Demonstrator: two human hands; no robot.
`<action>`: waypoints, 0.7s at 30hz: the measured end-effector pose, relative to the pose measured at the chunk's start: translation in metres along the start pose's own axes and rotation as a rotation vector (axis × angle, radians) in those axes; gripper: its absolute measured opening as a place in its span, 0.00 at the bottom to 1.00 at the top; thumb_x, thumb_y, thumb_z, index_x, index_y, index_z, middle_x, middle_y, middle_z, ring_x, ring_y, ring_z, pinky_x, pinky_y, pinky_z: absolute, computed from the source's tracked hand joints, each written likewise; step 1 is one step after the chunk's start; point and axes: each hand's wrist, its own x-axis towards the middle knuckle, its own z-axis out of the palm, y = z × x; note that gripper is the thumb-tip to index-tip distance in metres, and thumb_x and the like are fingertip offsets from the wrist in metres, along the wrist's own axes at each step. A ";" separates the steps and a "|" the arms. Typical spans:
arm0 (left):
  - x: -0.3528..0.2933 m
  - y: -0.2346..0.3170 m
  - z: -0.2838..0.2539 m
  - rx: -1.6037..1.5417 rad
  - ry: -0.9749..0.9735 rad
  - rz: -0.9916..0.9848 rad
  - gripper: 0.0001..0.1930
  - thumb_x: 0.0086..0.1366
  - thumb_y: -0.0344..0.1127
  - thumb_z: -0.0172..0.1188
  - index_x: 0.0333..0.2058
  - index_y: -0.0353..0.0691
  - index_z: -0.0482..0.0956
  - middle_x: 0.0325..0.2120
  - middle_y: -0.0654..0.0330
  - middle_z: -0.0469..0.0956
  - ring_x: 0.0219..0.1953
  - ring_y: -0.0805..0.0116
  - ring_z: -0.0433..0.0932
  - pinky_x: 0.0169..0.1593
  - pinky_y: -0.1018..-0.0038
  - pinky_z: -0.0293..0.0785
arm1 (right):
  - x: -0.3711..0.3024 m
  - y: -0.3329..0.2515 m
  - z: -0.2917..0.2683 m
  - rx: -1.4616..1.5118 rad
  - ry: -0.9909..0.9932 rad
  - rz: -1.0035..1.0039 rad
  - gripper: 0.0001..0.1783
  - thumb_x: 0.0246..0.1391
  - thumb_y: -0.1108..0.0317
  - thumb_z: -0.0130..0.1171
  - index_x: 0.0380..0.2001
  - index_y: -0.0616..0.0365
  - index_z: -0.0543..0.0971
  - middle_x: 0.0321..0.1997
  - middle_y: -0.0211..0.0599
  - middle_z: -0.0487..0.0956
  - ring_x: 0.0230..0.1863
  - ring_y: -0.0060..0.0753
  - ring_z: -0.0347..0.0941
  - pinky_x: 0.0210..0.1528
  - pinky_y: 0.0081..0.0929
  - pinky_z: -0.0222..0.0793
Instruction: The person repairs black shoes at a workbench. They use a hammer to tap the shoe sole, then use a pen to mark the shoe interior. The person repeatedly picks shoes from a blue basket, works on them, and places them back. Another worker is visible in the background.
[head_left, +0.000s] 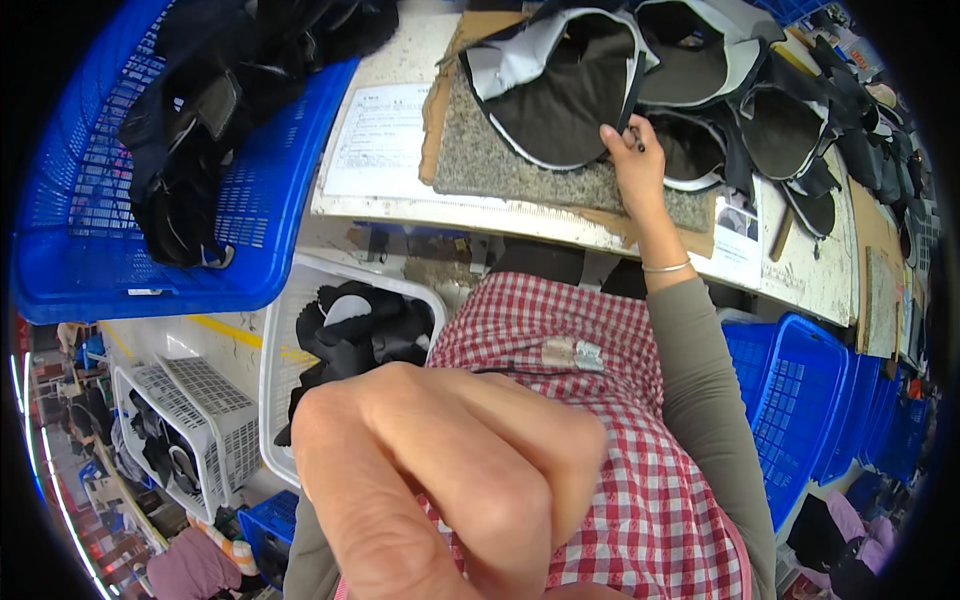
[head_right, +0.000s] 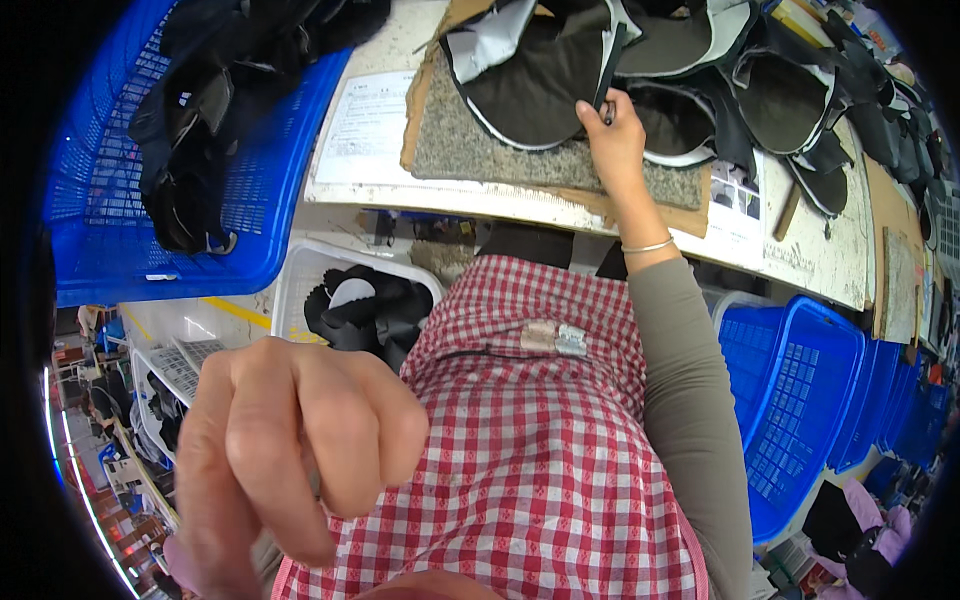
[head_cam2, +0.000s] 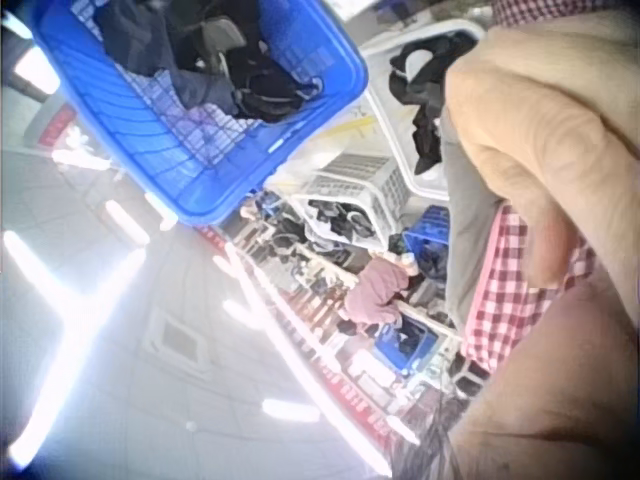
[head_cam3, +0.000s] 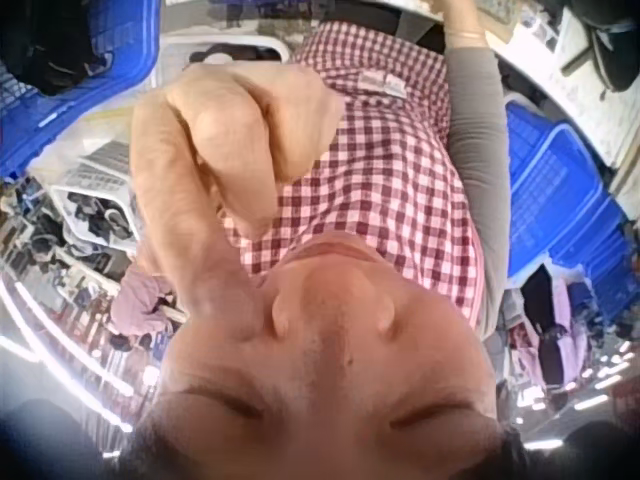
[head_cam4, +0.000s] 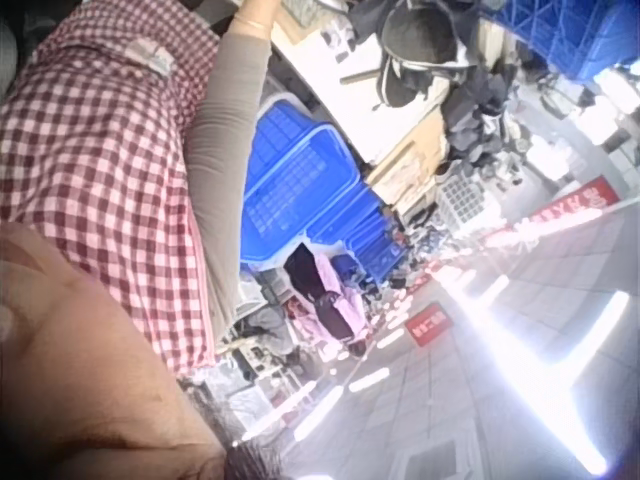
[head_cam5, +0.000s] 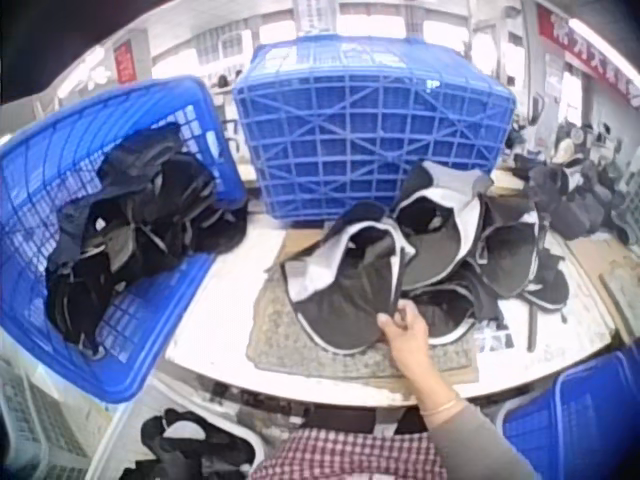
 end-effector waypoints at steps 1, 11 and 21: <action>-0.001 -0.002 0.006 -0.053 0.002 0.003 0.13 0.66 0.32 0.63 0.47 0.33 0.82 0.42 0.53 0.83 0.45 0.63 0.82 0.49 0.71 0.78 | 0.001 -0.001 0.000 0.032 -0.010 0.060 0.18 0.57 0.66 0.70 0.45 0.65 0.79 0.27 0.23 0.75 0.29 0.16 0.66 0.35 0.20 0.68; -0.006 -0.019 0.015 -0.238 0.055 0.036 0.09 0.64 0.31 0.63 0.41 0.33 0.81 0.36 0.54 0.81 0.39 0.63 0.81 0.44 0.70 0.77 | -0.006 -0.029 0.003 0.008 -0.002 0.171 0.15 0.61 0.69 0.67 0.47 0.65 0.78 0.33 0.28 0.83 0.32 0.16 0.76 0.37 0.21 0.78; -0.004 -0.018 0.034 -0.286 0.074 0.069 0.06 0.63 0.30 0.64 0.36 0.33 0.80 0.30 0.55 0.80 0.33 0.64 0.79 0.38 0.70 0.77 | -0.003 -0.028 0.000 0.022 -0.079 0.133 0.15 0.60 0.72 0.68 0.47 0.65 0.77 0.34 0.25 0.80 0.32 0.14 0.74 0.34 0.19 0.78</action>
